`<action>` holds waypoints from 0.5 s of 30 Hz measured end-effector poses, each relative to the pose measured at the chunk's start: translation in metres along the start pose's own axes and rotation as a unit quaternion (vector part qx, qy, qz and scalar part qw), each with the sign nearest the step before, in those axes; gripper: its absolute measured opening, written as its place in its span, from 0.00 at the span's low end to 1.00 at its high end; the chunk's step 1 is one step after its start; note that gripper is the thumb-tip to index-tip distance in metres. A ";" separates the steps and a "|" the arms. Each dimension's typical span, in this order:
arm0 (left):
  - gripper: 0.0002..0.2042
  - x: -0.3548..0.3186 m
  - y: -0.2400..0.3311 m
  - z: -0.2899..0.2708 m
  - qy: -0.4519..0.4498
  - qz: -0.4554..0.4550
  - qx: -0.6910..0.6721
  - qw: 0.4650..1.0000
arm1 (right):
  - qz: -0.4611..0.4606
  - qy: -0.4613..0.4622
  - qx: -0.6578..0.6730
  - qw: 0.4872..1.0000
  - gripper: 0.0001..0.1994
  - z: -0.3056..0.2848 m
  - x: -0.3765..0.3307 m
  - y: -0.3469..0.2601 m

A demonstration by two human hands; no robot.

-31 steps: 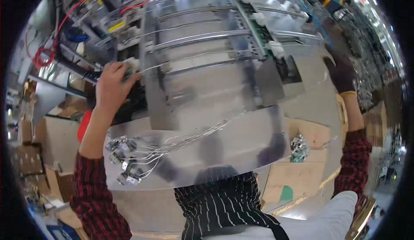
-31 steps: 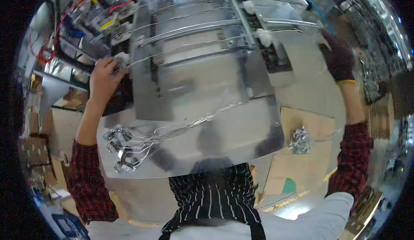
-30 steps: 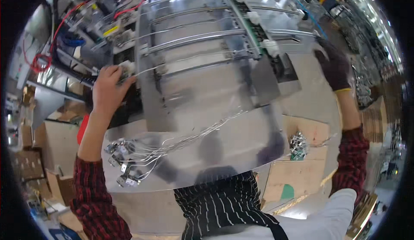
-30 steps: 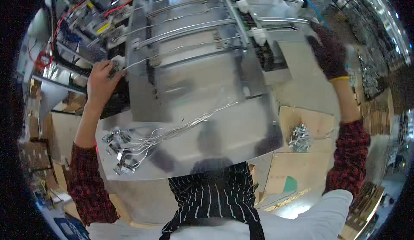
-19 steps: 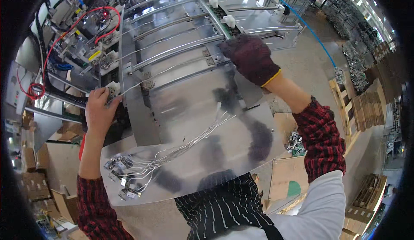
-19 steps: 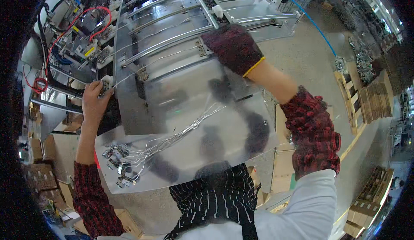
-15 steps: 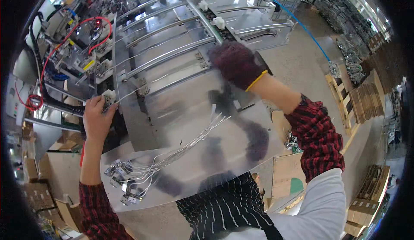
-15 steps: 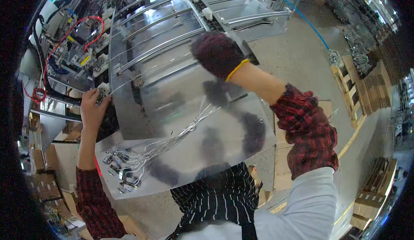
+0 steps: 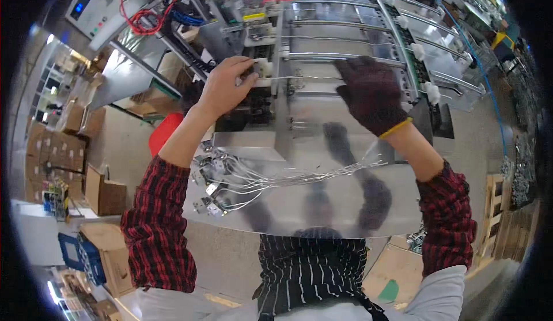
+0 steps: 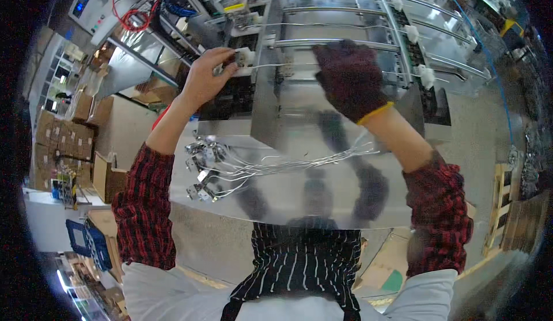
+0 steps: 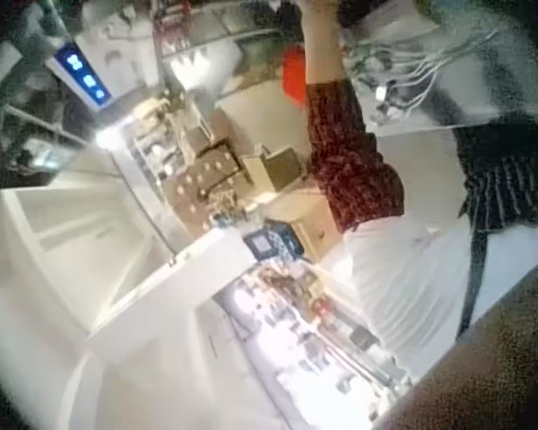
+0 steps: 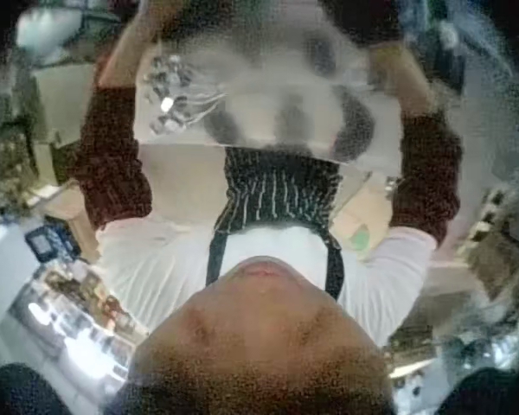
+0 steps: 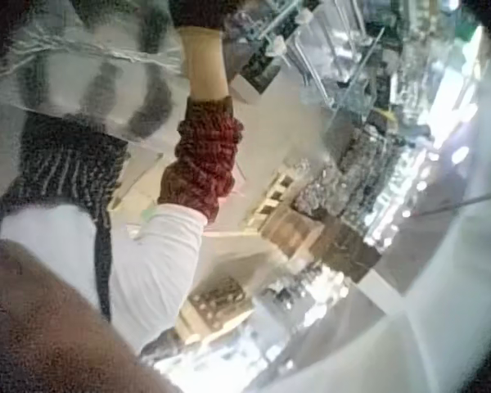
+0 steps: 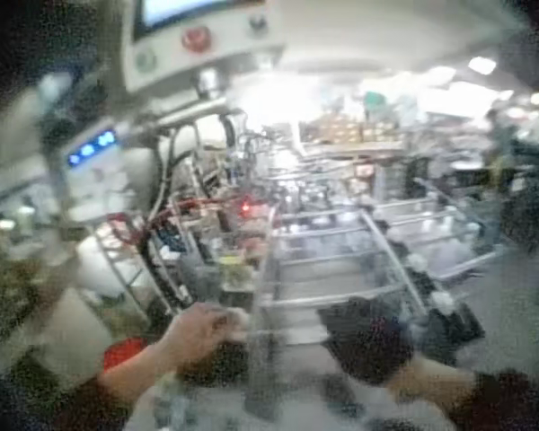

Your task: The person places wire harnesses into an assembly fixture and secures them by hand.

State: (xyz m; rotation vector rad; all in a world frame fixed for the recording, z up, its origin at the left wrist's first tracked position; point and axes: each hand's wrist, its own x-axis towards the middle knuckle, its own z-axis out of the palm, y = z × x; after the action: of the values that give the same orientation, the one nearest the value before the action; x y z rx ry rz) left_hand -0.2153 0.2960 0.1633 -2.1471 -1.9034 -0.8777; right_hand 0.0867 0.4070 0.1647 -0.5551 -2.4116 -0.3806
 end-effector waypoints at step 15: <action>0.13 -0.076 -0.030 -0.042 0.096 -0.010 -0.008 0.995 | -0.061 -0.001 0.122 0.991 0.16 0.009 0.035 -0.067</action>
State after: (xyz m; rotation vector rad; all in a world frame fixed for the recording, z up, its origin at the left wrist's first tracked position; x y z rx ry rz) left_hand -0.2599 0.2163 0.1509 -1.9745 -1.8330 -1.0630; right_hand 0.0257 0.3624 0.1714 -0.3010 -2.4536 -0.1310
